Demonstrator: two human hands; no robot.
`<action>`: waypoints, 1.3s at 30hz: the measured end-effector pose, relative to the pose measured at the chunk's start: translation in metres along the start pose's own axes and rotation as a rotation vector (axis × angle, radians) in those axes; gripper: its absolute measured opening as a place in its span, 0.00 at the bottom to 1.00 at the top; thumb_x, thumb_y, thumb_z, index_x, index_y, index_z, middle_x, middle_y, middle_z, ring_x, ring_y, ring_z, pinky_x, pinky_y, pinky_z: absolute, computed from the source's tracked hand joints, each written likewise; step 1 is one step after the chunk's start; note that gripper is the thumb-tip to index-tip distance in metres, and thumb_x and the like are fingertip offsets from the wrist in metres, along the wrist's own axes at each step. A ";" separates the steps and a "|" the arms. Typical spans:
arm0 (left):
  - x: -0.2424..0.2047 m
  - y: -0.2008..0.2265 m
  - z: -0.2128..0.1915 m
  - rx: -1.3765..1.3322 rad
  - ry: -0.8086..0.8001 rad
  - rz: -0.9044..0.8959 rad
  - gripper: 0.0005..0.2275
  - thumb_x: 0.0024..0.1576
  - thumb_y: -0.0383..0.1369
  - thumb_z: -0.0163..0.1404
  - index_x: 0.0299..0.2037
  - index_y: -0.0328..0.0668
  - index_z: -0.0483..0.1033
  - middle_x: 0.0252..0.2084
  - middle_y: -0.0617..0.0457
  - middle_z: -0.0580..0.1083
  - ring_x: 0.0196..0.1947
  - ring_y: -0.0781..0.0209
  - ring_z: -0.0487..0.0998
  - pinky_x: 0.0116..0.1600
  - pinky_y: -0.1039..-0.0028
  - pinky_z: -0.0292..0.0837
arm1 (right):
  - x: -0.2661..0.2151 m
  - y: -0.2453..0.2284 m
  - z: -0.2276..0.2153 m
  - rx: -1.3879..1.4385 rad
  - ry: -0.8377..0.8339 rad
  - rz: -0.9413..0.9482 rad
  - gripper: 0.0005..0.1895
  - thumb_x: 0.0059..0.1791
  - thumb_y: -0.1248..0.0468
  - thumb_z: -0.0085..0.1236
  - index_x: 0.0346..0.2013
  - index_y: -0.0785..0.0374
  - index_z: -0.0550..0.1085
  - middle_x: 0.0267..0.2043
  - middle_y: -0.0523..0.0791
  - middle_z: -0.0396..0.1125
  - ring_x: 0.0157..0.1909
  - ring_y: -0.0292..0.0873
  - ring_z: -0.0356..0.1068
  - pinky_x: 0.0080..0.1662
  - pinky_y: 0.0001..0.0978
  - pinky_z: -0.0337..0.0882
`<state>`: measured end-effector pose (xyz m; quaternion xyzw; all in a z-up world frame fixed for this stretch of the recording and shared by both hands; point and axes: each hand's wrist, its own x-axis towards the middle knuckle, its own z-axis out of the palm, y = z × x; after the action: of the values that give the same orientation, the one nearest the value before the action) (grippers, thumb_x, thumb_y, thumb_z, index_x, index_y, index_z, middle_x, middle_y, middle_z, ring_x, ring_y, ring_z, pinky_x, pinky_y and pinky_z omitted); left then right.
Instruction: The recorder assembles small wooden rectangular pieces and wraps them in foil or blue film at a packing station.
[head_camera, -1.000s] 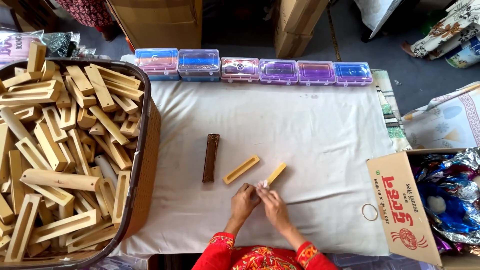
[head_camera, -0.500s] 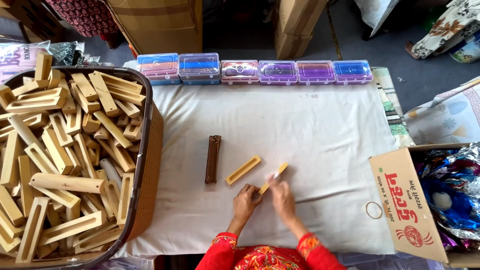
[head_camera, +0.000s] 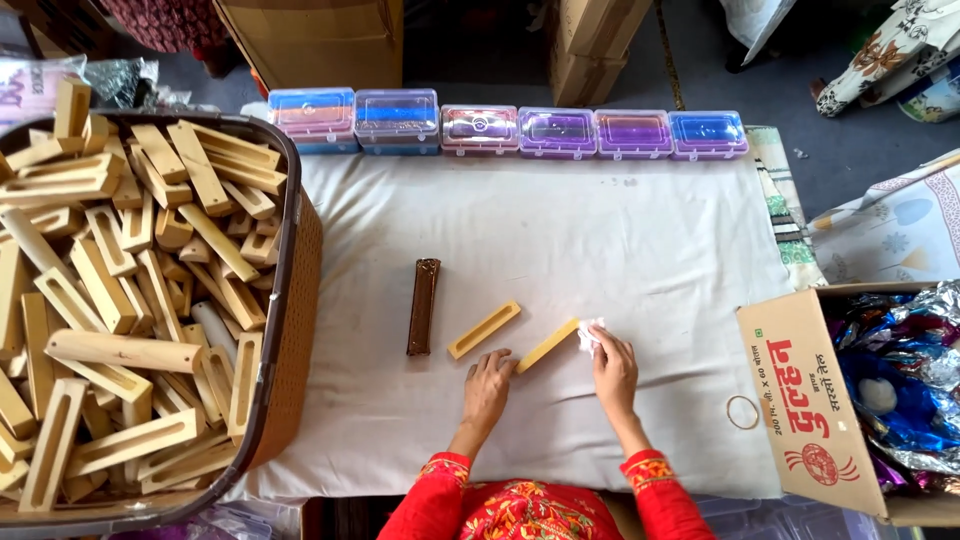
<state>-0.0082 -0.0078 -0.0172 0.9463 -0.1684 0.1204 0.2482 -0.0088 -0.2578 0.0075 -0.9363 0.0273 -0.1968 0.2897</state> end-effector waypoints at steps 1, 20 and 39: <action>0.001 0.002 -0.001 -0.004 0.000 -0.007 0.16 0.47 0.26 0.58 0.46 0.50 0.80 0.53 0.59 0.76 0.52 0.58 0.78 0.49 0.67 0.75 | -0.003 -0.013 0.001 -0.003 -0.007 -0.003 0.19 0.48 0.72 0.55 0.53 0.56 0.77 0.55 0.45 0.74 0.52 0.51 0.71 0.55 0.42 0.71; 0.000 0.003 0.004 -0.487 -0.051 -0.205 0.21 0.46 0.26 0.64 0.51 0.45 0.74 0.45 0.53 0.79 0.45 0.50 0.79 0.51 0.62 0.74 | -0.035 -0.050 0.048 -0.027 -0.123 -0.078 0.11 0.46 0.70 0.58 0.43 0.59 0.75 0.49 0.45 0.71 0.53 0.51 0.71 0.53 0.41 0.72; 0.006 -0.001 0.001 -0.553 -0.115 -0.316 0.28 0.43 0.28 0.67 0.56 0.51 0.72 0.45 0.59 0.81 0.47 0.57 0.81 0.50 0.65 0.75 | -0.027 -0.082 0.025 0.089 -0.285 -0.189 0.14 0.44 0.73 0.57 0.44 0.62 0.75 0.49 0.46 0.73 0.53 0.51 0.70 0.52 0.43 0.72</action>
<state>-0.0025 -0.0091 -0.0171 0.8627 -0.0594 -0.0235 0.5016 -0.0294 -0.1723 0.0246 -0.9394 -0.1108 -0.0893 0.3119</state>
